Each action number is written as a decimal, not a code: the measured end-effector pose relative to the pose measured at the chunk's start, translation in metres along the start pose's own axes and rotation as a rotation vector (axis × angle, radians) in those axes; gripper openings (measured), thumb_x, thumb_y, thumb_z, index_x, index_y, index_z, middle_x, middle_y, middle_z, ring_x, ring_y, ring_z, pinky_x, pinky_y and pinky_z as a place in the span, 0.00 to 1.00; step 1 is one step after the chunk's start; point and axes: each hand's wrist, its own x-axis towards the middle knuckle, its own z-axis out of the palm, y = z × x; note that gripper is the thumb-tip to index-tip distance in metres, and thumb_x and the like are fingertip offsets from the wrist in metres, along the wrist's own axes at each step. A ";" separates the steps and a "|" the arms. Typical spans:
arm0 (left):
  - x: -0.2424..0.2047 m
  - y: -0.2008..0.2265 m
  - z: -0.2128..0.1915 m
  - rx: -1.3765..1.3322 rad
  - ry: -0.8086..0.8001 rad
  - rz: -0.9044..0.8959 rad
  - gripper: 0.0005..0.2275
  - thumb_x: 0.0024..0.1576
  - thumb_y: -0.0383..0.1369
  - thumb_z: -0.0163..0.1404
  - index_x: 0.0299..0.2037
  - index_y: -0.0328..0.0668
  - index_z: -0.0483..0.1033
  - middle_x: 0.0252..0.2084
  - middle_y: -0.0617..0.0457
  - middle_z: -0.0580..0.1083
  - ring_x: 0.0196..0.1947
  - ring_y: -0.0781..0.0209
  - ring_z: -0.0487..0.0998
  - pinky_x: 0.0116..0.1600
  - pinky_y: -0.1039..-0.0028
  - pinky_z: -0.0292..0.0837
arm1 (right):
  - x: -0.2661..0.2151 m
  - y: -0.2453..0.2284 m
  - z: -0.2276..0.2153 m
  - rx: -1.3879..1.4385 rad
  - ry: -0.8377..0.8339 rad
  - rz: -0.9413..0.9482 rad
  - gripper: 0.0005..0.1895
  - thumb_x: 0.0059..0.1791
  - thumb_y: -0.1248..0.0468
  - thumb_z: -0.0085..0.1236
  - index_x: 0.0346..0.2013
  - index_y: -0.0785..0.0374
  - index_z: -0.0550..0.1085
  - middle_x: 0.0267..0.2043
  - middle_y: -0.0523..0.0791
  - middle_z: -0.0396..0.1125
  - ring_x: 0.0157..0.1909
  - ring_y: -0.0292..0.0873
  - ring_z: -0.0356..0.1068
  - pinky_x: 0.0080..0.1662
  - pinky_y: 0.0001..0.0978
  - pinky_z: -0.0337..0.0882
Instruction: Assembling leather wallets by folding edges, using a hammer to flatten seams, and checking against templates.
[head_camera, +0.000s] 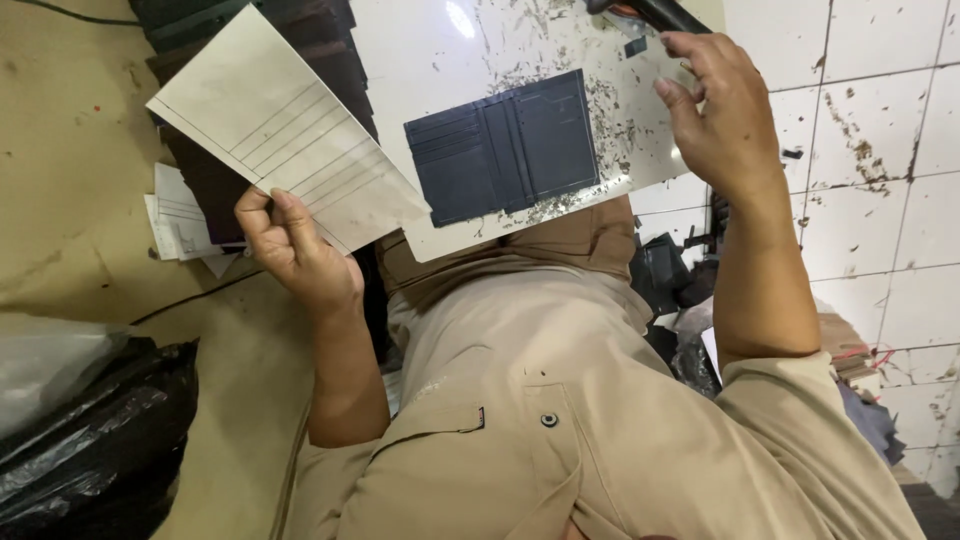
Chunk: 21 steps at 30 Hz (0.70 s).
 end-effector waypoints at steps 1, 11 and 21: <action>-0.001 -0.001 0.003 0.005 -0.005 0.001 0.02 0.70 0.28 0.41 0.44 0.40 0.64 0.31 0.62 0.53 0.32 0.71 0.51 0.40 0.81 0.52 | 0.000 -0.001 0.001 0.006 0.001 0.004 0.19 0.59 0.74 0.53 0.66 0.77 0.68 0.60 0.59 0.66 0.55 0.57 0.64 0.51 0.47 0.67; -0.032 -0.034 0.025 -0.431 -0.021 -0.330 0.03 0.67 0.32 0.45 0.46 0.46 0.71 0.25 0.59 0.63 0.26 0.64 0.65 0.35 0.74 0.62 | 0.012 0.005 0.029 -0.033 -0.085 -0.080 0.22 0.58 0.66 0.54 0.67 0.71 0.67 0.63 0.54 0.65 0.63 0.54 0.61 0.60 0.51 0.62; -0.052 -0.057 0.056 -0.716 -0.370 -0.278 0.19 0.68 0.47 0.46 0.56 0.38 0.65 0.25 0.56 0.60 0.24 0.56 0.70 0.33 0.69 0.72 | 0.035 -0.025 0.034 0.010 -0.227 -0.100 0.30 0.54 0.66 0.57 0.70 0.64 0.62 0.67 0.53 0.60 0.64 0.54 0.56 0.62 0.55 0.61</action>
